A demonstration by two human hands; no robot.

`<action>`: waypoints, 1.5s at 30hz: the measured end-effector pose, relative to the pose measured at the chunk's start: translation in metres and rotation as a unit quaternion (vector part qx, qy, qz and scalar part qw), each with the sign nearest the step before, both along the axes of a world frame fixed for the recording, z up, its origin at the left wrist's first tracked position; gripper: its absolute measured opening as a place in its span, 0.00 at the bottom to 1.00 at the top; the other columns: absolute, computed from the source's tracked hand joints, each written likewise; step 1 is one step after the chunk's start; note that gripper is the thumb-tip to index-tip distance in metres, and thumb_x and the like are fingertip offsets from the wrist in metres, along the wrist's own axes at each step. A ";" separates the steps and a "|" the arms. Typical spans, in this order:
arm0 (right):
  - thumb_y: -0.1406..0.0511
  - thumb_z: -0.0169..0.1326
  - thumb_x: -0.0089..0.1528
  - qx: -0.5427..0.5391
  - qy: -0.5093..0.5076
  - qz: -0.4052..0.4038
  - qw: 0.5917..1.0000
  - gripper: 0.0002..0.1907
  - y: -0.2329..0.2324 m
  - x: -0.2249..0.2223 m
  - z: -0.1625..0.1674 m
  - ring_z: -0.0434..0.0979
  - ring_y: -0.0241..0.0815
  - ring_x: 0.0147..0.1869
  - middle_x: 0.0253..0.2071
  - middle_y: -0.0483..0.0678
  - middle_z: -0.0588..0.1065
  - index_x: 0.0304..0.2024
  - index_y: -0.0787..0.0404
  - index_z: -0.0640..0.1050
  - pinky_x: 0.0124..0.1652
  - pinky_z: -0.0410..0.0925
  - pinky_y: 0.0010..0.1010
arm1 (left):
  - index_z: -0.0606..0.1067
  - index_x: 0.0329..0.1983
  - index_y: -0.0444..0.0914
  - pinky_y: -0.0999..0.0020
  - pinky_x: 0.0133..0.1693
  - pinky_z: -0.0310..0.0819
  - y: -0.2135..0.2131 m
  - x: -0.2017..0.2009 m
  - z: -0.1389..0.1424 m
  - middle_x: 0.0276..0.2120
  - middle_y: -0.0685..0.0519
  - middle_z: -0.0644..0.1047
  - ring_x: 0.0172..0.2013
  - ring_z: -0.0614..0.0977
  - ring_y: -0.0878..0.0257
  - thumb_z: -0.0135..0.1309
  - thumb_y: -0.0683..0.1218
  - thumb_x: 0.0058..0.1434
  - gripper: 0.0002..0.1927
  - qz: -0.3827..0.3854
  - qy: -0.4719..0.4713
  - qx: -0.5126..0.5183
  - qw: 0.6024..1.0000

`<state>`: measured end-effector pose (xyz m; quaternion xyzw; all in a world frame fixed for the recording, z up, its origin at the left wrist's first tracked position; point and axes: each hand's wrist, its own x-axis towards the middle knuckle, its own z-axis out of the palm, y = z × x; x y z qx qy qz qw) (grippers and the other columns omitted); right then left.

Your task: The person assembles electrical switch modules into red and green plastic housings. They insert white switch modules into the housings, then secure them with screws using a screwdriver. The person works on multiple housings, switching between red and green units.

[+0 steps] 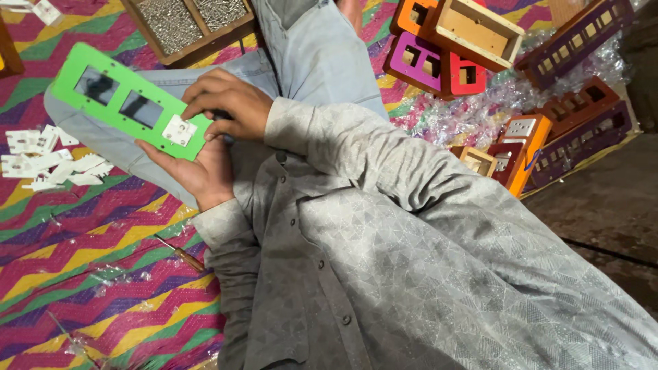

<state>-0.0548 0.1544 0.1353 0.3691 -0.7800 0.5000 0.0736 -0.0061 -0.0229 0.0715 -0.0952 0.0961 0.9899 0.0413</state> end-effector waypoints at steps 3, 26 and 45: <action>0.61 0.67 0.60 -0.060 -0.023 -0.054 0.996 0.10 0.000 -0.010 -0.008 0.77 0.51 0.56 0.48 0.47 0.77 0.38 0.58 0.80 0.56 0.67 0.38 | 0.69 0.66 0.40 0.60 0.51 0.72 0.004 0.001 0.002 0.54 0.48 0.75 0.54 0.76 0.53 0.41 0.70 0.70 0.35 0.012 0.028 -0.061 0.998; 0.68 0.54 0.63 0.531 0.031 -0.325 0.782 0.07 0.016 -0.108 -0.082 0.84 0.52 0.36 0.34 0.54 0.81 0.36 0.60 0.83 0.32 0.76 0.41 | 0.64 0.70 0.30 0.56 0.54 0.66 0.006 0.012 0.031 0.60 0.34 0.72 0.52 0.75 0.45 0.29 0.66 0.77 0.38 -0.037 0.116 -0.058 0.991; 0.68 0.57 0.59 0.565 0.031 -0.291 0.771 0.06 0.017 -0.104 -0.081 0.84 0.50 0.39 0.35 0.52 0.82 0.32 0.56 0.85 0.34 0.75 0.38 | 0.56 0.77 0.35 0.60 0.53 0.66 0.005 0.015 0.035 0.57 0.44 0.69 0.51 0.73 0.51 0.46 0.75 0.64 0.52 -0.068 0.184 -0.066 0.978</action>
